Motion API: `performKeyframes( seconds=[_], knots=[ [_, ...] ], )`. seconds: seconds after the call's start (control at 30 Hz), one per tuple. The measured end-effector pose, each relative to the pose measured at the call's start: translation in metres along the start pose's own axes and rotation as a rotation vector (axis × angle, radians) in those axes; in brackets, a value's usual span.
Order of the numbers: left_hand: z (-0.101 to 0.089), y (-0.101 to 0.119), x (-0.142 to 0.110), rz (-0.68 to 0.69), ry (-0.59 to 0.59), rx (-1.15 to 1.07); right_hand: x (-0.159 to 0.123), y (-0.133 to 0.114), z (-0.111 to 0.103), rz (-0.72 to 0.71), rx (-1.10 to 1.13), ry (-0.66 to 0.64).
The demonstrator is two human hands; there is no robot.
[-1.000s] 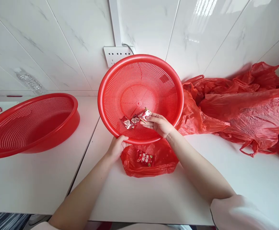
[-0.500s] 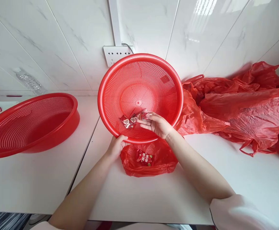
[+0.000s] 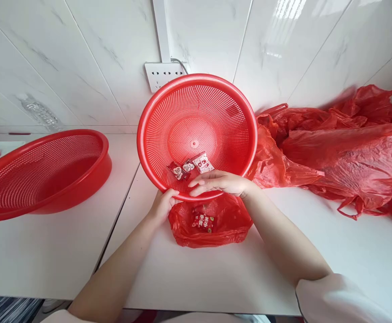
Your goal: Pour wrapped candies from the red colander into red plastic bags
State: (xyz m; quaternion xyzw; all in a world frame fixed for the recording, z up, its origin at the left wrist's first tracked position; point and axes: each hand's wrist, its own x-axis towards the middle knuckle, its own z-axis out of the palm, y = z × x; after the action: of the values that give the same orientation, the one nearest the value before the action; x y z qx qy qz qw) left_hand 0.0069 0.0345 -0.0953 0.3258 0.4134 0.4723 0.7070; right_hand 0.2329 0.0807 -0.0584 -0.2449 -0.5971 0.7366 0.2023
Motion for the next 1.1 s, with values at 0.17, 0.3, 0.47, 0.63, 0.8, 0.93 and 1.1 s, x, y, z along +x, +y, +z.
performKeyframes(
  seconds=[0.17, 0.3, 0.47, 0.63, 0.8, 0.93, 1.1],
  knots=[
    [-0.002, -0.001, 0.000, 0.060, -0.023, 0.032, 0.016, 0.016, 0.002, -0.169, -0.470, 0.492],
    [-0.004, -0.001, 0.000, 0.078, -0.049, 0.074, 0.026, 0.033, 0.002, -0.113, -1.154, 1.043],
    [-0.002, -0.004, -0.001, 0.114, -0.063, 0.063, 0.028, 0.045, 0.000, 0.132, -1.342, 1.035],
    [-0.003, -0.005, 0.001, 0.099, -0.042, 0.022, 0.027, 0.041, -0.012, 0.063, -0.908, 0.955],
    [-0.005, -0.001, 0.004, 0.114, 0.005, -0.019, 0.025, 0.028, -0.017, -0.098, 0.172, 0.625],
    [-0.008, 0.002, 0.005, 0.160, 0.007, -0.018, 0.022, 0.022, -0.012, -0.214, 0.392, 0.471],
    [-0.011, 0.002, 0.008, 0.190, 0.006, -0.010, 0.019, 0.020, -0.008, -0.196, 0.373, 0.439]
  ],
)
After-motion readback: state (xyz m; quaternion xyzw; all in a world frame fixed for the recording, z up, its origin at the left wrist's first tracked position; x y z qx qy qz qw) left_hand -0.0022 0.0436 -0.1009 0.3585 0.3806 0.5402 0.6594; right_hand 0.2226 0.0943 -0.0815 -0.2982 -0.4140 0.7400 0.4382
